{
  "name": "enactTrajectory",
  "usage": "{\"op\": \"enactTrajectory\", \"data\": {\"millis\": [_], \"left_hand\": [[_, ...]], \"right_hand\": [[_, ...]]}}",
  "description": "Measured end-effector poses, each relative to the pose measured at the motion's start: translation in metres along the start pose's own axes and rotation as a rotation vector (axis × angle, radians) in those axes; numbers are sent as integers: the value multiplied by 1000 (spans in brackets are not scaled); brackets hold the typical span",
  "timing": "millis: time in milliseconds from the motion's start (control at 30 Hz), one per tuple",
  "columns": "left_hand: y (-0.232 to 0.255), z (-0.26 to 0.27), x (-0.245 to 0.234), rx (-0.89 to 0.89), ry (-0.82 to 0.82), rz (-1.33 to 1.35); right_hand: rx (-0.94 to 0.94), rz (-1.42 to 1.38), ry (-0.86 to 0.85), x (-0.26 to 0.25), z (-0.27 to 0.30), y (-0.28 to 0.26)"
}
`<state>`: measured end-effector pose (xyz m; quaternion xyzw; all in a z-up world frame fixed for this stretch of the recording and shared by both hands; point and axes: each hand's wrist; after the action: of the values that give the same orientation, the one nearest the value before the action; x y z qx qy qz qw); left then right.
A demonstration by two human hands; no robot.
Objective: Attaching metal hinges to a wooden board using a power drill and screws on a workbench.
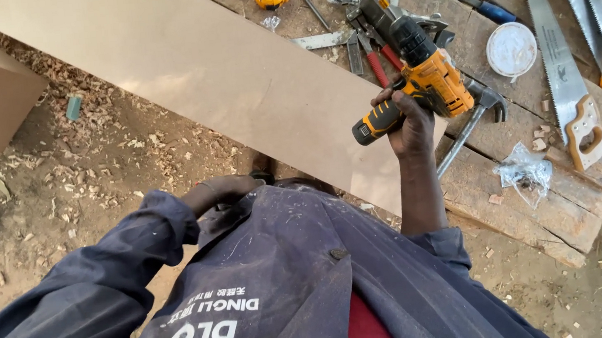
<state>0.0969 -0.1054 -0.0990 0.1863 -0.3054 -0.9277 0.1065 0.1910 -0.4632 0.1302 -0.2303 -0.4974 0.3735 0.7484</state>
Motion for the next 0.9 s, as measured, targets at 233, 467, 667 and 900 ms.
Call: {"op": "enactTrajectory", "data": {"millis": [233, 467, 667, 900], "left_hand": [[62, 51, -37, -84, -117, 218], [89, 20, -58, 211, -47, -421], [259, 72, -155, 726, 890, 828], [306, 34, -187, 848, 949, 1464]], "right_hand": [[-14, 37, -19, -22, -7, 15], [-20, 78, -31, -19, -1, 15], [-43, 149, -121, -22, 5, 23], [-58, 124, -190, -20, 7, 30]]}}
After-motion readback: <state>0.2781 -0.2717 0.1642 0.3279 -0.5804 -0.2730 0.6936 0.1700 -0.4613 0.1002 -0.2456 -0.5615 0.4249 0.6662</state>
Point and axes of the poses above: each hand's wrist, its own z-axis away from the middle knuckle, its own x-axis out of the palm, y = z × x, and after that the axes turned 15 degrees about x, right-handed
